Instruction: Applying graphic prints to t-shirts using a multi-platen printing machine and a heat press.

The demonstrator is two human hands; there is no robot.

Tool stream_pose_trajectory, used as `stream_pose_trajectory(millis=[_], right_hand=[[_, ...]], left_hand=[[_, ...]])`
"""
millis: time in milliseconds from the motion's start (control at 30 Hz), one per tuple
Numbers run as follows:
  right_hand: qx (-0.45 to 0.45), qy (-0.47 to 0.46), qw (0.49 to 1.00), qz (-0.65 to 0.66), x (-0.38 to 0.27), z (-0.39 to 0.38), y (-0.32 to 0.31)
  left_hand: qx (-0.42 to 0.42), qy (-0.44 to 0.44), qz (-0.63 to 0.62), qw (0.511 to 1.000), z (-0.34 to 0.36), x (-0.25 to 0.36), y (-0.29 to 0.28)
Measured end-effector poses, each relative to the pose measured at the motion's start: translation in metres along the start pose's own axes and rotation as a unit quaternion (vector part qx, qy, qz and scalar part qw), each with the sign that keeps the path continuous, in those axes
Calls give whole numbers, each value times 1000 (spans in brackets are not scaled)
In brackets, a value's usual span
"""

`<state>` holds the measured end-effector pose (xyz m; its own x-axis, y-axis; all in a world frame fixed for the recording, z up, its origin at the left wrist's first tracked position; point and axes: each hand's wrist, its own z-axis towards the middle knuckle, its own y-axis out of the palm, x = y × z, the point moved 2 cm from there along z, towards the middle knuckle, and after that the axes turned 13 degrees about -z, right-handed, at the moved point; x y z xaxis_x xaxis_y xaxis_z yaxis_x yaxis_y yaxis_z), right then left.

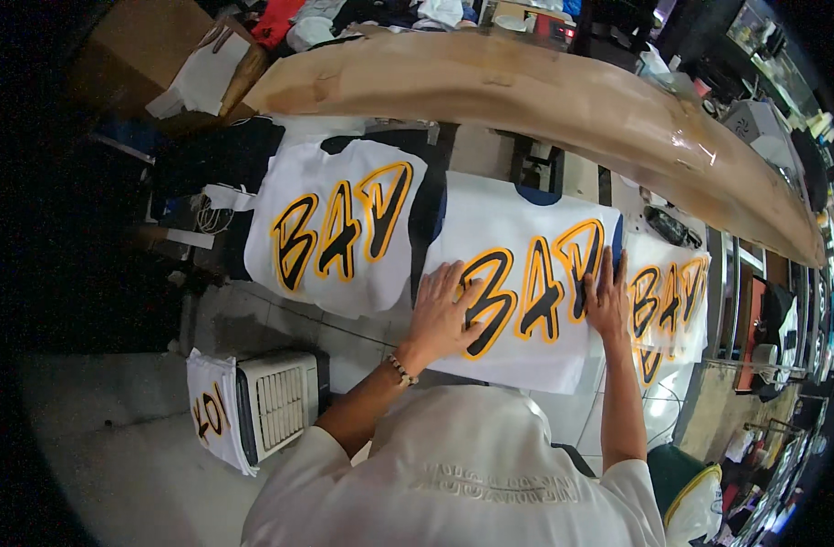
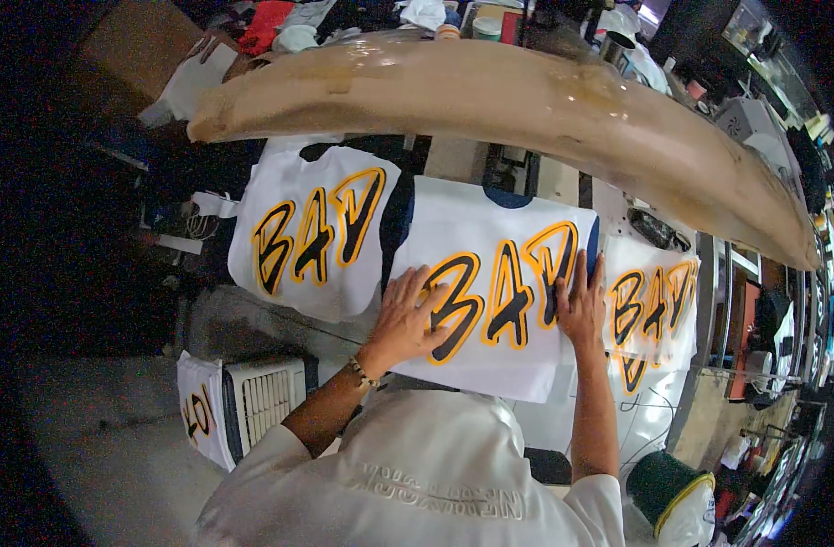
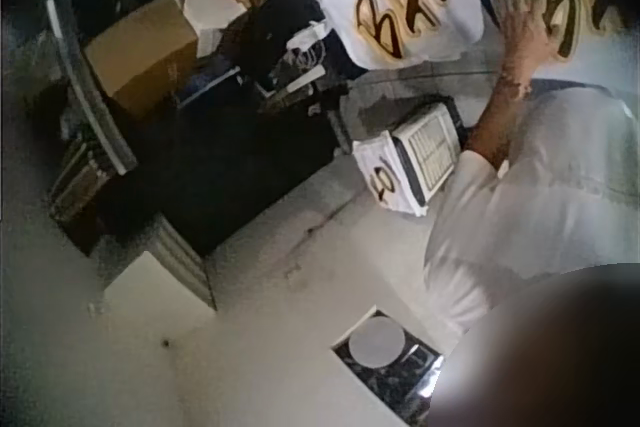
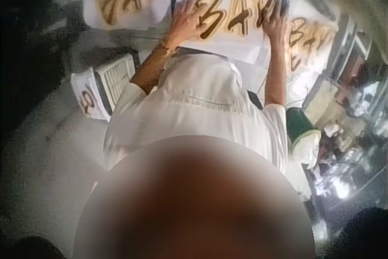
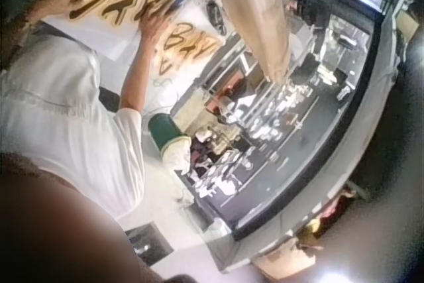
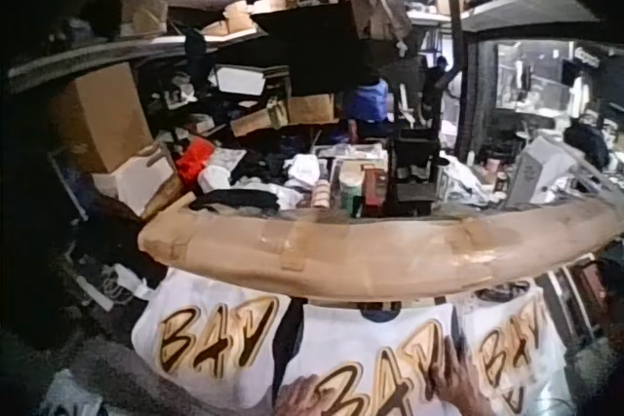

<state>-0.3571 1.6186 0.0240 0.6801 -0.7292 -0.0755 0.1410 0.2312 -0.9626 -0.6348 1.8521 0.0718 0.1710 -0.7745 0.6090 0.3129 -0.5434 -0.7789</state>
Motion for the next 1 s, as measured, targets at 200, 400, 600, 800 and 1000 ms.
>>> stream_pose_trajectory(millis=[200, 400, 600, 800, 1000], right_hand=[[-80, 28, 996, 33, -7, 5, -14], [-45, -1, 997, 60, 6, 3, -1], [-63, 17, 994, 82, 14, 3, 6], [18, 9, 990, 138, -1, 3, -13], [-15, 2, 983, 185, 2, 8, -15]], left_hand=[[-56, -48, 14, 997, -2, 0, 1], [-40, -41, 12, 998, -3, -3, 8], [-71, -47, 13, 996, -8, -14, 8], [-44, -48, -30, 997, -9, -16, 6], [-54, -36, -11, 998, -10, -13, 0]])
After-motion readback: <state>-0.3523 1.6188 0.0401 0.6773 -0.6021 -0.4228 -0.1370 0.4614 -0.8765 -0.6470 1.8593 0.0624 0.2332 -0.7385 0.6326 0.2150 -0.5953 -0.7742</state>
